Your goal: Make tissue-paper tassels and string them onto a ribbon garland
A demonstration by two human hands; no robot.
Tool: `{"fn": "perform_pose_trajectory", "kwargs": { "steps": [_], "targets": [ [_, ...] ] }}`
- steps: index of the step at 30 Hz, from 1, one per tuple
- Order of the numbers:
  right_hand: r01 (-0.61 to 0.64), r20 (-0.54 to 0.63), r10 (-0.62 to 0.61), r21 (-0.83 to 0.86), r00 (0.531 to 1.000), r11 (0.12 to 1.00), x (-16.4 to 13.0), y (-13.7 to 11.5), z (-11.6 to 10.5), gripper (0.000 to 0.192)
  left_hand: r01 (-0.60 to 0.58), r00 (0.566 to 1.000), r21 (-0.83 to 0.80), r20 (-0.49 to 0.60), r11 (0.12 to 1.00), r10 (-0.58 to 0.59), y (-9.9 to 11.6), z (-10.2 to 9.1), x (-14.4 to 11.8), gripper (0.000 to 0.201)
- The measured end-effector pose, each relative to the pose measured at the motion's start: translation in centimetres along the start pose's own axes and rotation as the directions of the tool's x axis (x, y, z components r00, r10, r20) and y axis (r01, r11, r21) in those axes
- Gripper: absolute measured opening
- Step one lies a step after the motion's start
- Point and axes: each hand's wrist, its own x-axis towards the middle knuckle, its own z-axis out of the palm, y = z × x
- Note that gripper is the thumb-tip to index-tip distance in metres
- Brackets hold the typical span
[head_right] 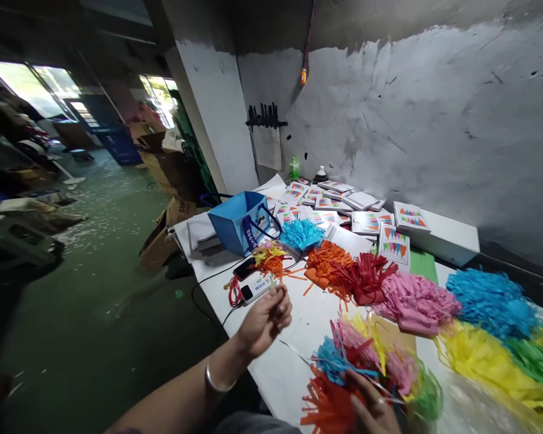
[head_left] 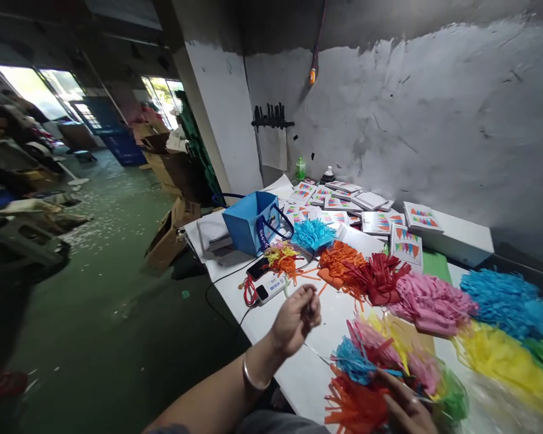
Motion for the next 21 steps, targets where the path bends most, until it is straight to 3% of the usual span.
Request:
{"fn": "perform_pose_trajectory", "kwargs": {
  "steps": [4,7,9,11,17,21],
  "targets": [
    [0.064,0.229,-0.063,0.003,0.971,0.998,2.0,-1.9,7.8,0.054,0.169,0.983,-0.022,0.082,0.985,-0.167,-4.6,1.4,-0.8,0.021],
    [0.206,0.286,-0.165,-0.118,0.944,0.971,2.6,-1.9,9.9,0.038,0.219,0.973,-0.03,0.084,0.975,-0.216,-5.6,1.3,-0.8,0.022],
    [0.262,0.285,-0.197,-0.21,0.938,0.942,2.4,-1.2,9.4,0.044,0.194,0.98,-0.027,0.047,0.981,-0.193,-4.9,0.7,-0.3,0.021],
    [0.239,0.283,-0.162,-0.266,0.945,0.934,1.9,-0.5,8.2,0.047,0.135,0.991,-0.007,-0.015,0.991,-0.135,-3.5,-0.3,0.2,0.019],
    [0.195,0.342,-0.101,-0.252,0.934,0.948,0.8,0.2,5.1,0.051,0.004,0.988,0.08,-0.156,0.997,0.009,0.3,-3.7,0.9,0.017],
    [0.019,0.419,0.086,-0.241,0.904,0.97,0.5,0.0,4.0,0.049,-0.083,0.983,0.058,-0.162,0.995,0.092,2.6,-4.4,1.3,0.011]
  ]
}}
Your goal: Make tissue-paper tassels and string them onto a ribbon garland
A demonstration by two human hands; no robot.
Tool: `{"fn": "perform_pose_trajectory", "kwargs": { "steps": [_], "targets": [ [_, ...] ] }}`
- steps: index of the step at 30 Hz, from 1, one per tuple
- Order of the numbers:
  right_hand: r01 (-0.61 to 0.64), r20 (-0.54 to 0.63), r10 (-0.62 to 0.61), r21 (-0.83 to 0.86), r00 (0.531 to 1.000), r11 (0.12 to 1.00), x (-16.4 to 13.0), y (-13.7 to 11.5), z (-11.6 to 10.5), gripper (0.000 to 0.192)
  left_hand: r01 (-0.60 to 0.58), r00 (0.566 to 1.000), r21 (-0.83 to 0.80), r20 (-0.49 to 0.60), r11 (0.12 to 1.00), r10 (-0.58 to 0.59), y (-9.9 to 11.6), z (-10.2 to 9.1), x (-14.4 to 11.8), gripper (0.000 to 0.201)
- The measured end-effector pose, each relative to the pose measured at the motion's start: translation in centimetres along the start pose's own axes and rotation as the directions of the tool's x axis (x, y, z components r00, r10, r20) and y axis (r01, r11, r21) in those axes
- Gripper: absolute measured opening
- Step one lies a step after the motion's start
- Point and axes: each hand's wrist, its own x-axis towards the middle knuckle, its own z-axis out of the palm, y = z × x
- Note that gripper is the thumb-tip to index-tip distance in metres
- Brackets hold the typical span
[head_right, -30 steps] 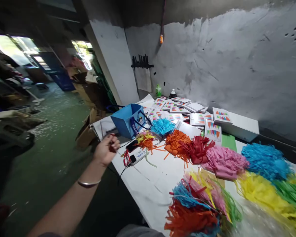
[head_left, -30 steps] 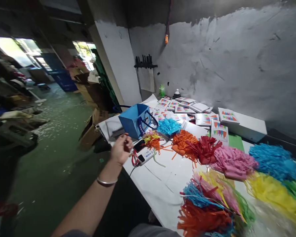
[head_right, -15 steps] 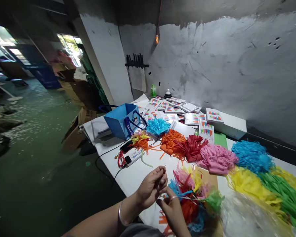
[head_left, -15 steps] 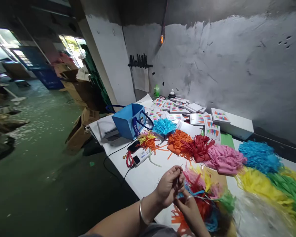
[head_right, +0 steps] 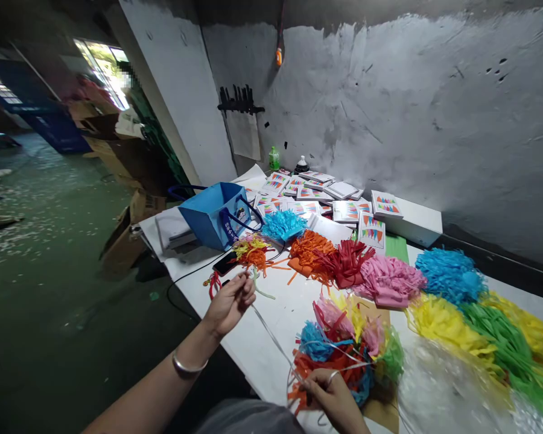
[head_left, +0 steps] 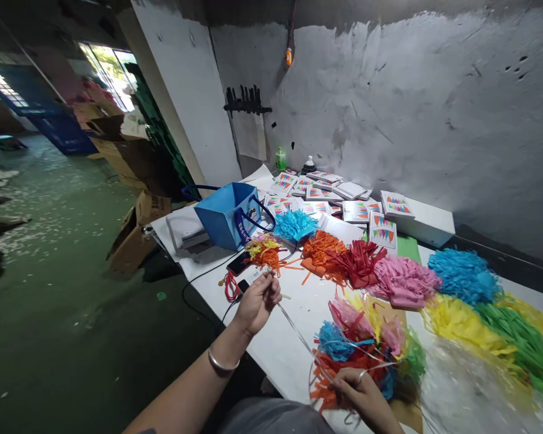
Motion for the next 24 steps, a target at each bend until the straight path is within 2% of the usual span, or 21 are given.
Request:
{"fn": "perform_pose_trajectory", "kwargs": {
  "steps": [4,8,14,16,19,21,22,23,24],
  "targets": [
    [-0.111,0.059,0.107,0.064,0.993,0.992,-0.6,0.8,-0.9,0.046,-0.128,0.992,-0.022,0.009,0.992,0.128,3.0,-0.2,1.2,0.003],
    [-0.156,0.048,0.153,0.073,0.987,0.985,-0.9,1.8,-1.9,0.043,-0.229,0.972,-0.01,-0.049,0.973,0.228,6.2,-1.2,2.3,0.011],
    [-0.19,0.024,0.192,-0.068,0.981,0.979,-1.1,2.5,-3.4,0.041,-0.385,0.916,-0.013,-0.123,0.923,0.381,10.8,-3.5,3.0,0.018],
    [-0.181,0.006,0.182,-0.083,0.983,0.98,-1.3,2.5,-3.7,0.045,-0.414,0.904,-0.013,-0.126,0.91,0.409,11.6,-3.9,3.0,0.02],
    [-0.168,-0.001,0.168,0.054,0.986,0.984,-1.5,2.7,-3.6,0.05,-0.414,0.903,-0.002,-0.13,0.91,0.41,11.4,-4.0,2.7,0.022],
    [-0.142,-0.108,0.173,0.243,0.979,0.959,-1.5,3.2,-3.6,0.05,-0.374,0.917,0.019,-0.14,0.927,0.373,10.7,-4.0,2.6,0.02],
    [-0.092,-0.222,0.177,0.349,0.959,0.933,-1.4,3.6,-3.8,0.048,-0.353,0.924,0.029,-0.147,0.935,0.354,10.4,-4.1,2.6,0.018],
    [-0.011,-0.359,0.188,0.442,0.914,0.897,-1.4,4.1,-4.2,0.047,-0.342,0.926,0.035,-0.158,0.939,0.344,10.2,-4.4,2.7,0.016],
    [0.092,-0.502,0.2,0.499,0.842,0.862,-1.5,4.7,-4.8,0.045,-0.344,0.923,0.04,-0.172,0.938,0.346,10.1,-4.8,2.9,0.015]
  ]
}}
